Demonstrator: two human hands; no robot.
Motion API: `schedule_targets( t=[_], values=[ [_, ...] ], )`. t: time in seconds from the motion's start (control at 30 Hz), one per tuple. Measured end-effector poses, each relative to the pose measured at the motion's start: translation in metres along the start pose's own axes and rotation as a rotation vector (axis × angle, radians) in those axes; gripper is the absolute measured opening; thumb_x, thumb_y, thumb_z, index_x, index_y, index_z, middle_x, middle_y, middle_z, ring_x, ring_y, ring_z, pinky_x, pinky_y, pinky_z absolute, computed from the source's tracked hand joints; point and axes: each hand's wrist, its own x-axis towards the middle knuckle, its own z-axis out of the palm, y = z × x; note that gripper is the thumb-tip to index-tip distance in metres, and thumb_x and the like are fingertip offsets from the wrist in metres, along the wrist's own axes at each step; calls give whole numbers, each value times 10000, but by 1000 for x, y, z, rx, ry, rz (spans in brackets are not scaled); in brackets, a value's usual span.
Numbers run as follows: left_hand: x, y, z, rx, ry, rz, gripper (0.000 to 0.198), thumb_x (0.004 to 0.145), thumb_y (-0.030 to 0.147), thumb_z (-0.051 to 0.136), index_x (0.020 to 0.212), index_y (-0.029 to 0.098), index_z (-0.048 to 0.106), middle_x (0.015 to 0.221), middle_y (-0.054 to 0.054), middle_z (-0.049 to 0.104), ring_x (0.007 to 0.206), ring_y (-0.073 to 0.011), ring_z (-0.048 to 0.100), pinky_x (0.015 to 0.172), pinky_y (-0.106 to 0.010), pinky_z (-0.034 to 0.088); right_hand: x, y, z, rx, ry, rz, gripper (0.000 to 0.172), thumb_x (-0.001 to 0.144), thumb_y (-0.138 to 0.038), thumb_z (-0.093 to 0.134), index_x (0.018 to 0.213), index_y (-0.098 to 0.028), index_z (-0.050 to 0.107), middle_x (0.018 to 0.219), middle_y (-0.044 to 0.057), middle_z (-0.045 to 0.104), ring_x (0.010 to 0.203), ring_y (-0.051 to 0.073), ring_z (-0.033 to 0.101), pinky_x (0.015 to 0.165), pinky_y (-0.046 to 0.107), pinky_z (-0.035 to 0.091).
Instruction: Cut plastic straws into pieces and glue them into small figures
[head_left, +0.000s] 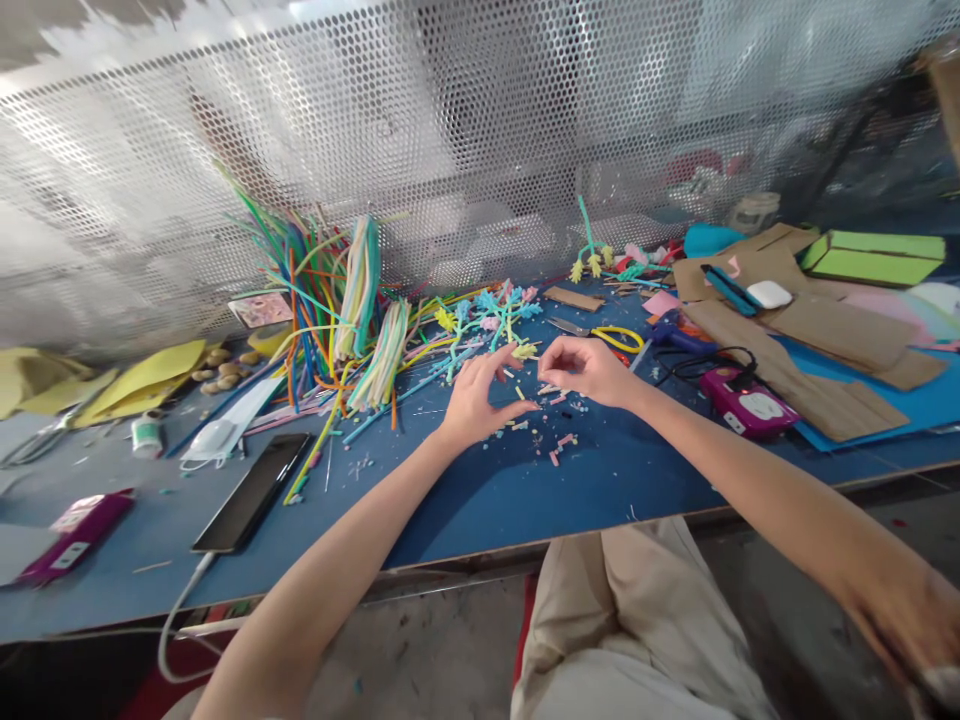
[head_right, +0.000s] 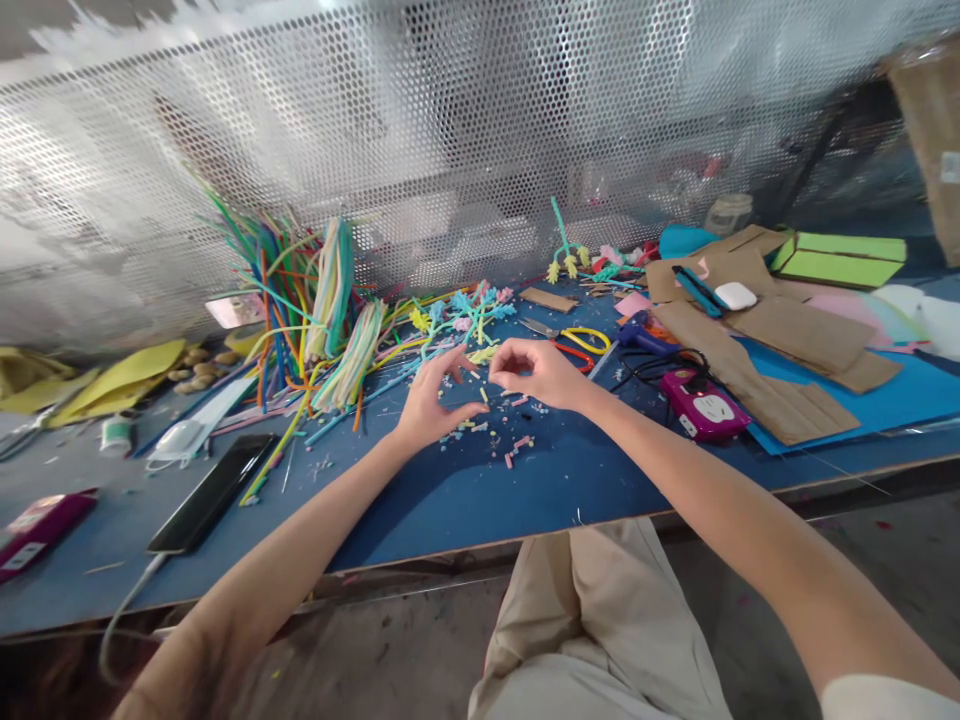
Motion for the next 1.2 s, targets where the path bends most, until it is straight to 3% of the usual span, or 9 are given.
schedule_targets(
  t=[0.23, 0.5, 0.63, 0.9, 1.2],
  values=[
    [-2, -8, -3, 132, 57, 76, 1014, 764, 656, 762, 1559, 240, 290, 1184, -100, 690, 941, -233, 655, 955, -407, 455, -1, 1, 0, 98, -138, 64, 230, 806, -354, 799, 913, -201, 665, 910, 24, 709, 852, 152, 672, 843, 342, 542],
    [-2, -11, -3, 170, -24, 54, 961, 818, 674, 701, 1564, 229, 291, 1236, -126, 684, 977, -254, 668, 975, -425, 438, -2, 2, 5, 95, -261, 65, 243, 810, -352, 800, 930, -191, 662, 914, 33, 710, 838, 154, 661, 846, 366, 540],
    [-2, -9, -2, 170, -9, 72, 963, 821, 652, 715, 1567, 231, 275, 1229, -121, 688, 957, -247, 669, 964, -417, 437, -2, 7, 5, 107, -298, 80, 261, 818, -352, 794, 942, -190, 632, 918, 31, 690, 847, 154, 649, 852, 364, 525],
    [-2, -9, -2, 182, -21, 27, 1009, 792, 700, 712, 1563, 208, 284, 1233, -138, 682, 962, -256, 673, 969, -426, 443, -3, 1, 7, 91, -355, 57, 168, 927, -293, 651, 906, -204, 509, 926, 12, 588, 800, 129, 544, 782, 322, 462],
    [0, -7, -3, 158, 36, 63, 1015, 777, 708, 713, 1557, 219, 285, 1200, -118, 687, 945, -236, 662, 958, -416, 452, -3, 4, 3, 123, -309, 41, 146, 968, -270, 585, 909, -216, 464, 919, 5, 548, 760, 121, 461, 739, 311, 417]
  ],
)
